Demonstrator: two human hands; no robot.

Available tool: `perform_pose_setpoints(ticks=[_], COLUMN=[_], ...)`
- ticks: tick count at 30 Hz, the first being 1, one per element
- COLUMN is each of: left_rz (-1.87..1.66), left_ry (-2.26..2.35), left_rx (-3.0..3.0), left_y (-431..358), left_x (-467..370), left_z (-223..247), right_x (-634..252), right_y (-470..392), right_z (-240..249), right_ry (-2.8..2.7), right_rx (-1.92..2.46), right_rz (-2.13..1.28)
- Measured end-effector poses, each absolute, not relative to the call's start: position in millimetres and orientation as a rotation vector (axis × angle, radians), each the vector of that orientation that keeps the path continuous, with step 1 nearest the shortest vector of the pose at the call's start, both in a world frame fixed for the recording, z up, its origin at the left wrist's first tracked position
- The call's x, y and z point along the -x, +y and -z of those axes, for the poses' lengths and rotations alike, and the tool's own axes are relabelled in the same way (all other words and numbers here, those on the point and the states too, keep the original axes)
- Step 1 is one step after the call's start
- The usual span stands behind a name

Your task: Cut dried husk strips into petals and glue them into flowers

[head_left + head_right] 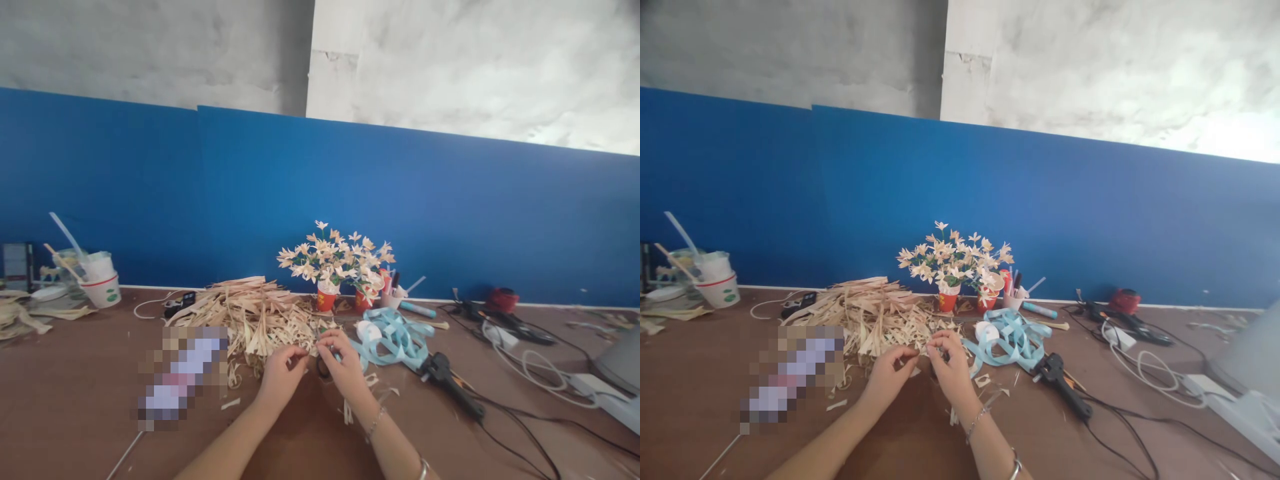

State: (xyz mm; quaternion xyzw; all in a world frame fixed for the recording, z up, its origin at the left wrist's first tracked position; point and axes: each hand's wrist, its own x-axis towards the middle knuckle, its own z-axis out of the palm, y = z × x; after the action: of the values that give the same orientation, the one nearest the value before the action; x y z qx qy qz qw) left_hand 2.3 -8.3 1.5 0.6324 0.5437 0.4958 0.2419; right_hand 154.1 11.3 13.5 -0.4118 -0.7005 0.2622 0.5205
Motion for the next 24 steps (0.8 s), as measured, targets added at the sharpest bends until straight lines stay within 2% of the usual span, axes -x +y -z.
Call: perform_pose_setpoints(ticks=[24], left_rz=[-1.398], left_ry=[1.442], left_rx=[-1.762], left_y=[-4.9], left_x=[-1.3], left_z=[-1.7], right_x=[-149.8], right_y=[9.0], right_z=[-13.8], right_ry=[-1.602], right_rx=[0.982], right_rz=[-0.715])
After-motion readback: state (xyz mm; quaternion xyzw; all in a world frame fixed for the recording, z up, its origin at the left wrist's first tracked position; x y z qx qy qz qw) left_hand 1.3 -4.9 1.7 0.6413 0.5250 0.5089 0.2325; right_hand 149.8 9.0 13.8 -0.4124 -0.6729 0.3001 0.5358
